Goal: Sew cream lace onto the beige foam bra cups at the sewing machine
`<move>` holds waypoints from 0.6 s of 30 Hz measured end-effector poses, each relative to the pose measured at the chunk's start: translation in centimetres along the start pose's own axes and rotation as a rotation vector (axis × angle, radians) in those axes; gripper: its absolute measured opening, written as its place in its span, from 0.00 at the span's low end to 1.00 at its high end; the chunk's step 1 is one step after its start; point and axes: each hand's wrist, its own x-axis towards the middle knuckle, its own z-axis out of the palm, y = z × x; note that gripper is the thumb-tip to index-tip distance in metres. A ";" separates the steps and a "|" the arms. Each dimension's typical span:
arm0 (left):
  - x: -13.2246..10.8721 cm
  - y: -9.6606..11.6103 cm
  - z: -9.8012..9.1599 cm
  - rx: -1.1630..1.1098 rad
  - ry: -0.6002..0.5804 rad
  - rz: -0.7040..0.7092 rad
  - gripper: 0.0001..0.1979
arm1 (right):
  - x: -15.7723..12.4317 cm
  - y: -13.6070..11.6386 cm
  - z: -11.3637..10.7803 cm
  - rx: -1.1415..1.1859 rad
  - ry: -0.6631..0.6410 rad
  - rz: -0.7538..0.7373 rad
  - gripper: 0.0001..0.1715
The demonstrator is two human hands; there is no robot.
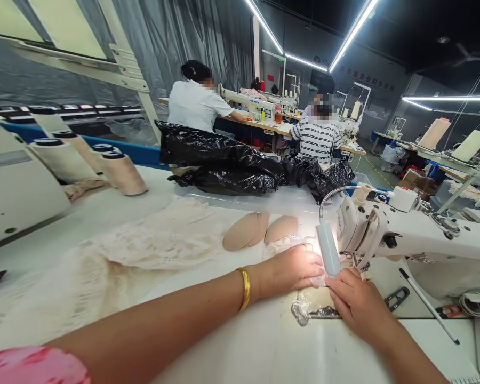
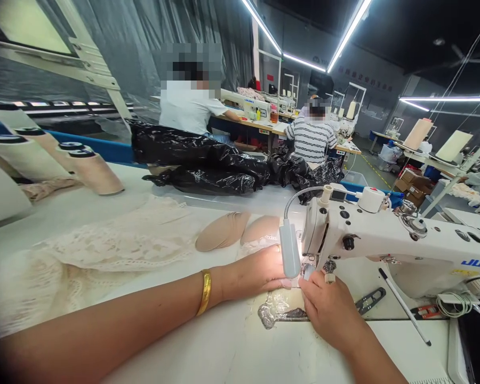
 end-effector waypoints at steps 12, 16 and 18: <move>0.1 1.0 0.6 0.078 0.013 -0.196 0.09 | 0.0 -0.5 0.3 0.253 0.028 0.186 0.14; -1.8 3.5 -0.4 0.067 0.045 -0.199 0.11 | 0.8 -3.2 0.2 0.858 0.002 0.541 0.14; -3.8 5.2 -1.4 0.017 0.096 -0.191 0.09 | 1.4 -5.3 0.3 1.167 0.056 0.648 0.26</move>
